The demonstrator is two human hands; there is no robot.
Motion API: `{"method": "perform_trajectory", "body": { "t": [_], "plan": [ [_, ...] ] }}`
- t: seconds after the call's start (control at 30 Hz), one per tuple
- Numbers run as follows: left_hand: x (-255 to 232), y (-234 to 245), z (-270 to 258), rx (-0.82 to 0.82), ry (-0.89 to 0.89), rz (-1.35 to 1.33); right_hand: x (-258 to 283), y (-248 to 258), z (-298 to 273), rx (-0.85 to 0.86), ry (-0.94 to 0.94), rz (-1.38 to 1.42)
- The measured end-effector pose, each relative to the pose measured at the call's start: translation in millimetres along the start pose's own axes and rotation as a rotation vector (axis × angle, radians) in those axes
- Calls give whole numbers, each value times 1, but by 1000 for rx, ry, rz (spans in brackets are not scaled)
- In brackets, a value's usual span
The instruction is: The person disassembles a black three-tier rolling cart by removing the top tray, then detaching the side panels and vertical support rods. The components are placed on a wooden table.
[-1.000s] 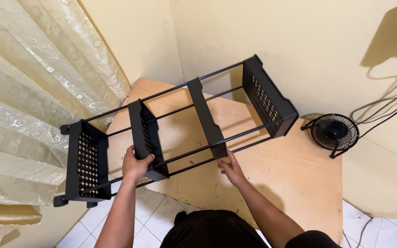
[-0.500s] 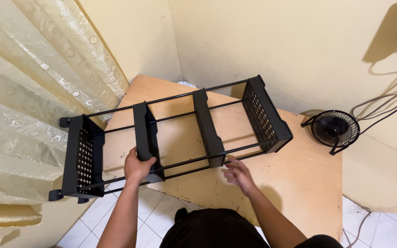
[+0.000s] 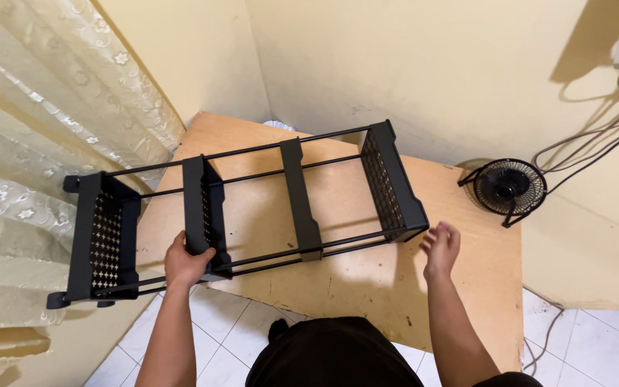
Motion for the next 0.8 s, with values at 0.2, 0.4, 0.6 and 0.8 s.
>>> {"method": "perform_trajectory", "body": {
  "t": [0.2,0.4,0.6,0.8],
  "plan": [
    [1,-4,-1,52,49,119,61,-83,-13,350,473,-582],
    [3,1,-9,83,66,42,67,-103,-31,314,451,-1050],
    [14,5,-17,38,183,137,73,-117,-42,421,352,-1111],
    [-95,7,-62,-467,-361,317,77,-127,-33,546,347,-1177]
  ]
}}
Point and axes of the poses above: each hand's wrist, its own z-axis towards the middle knuckle, its own y-axis out of the back of the hand, x = y × z, the point moved 9 cm from there along z, towards the middle knuckle, and after that the axes turned 5 degrees about z, right-handed, at the moved point
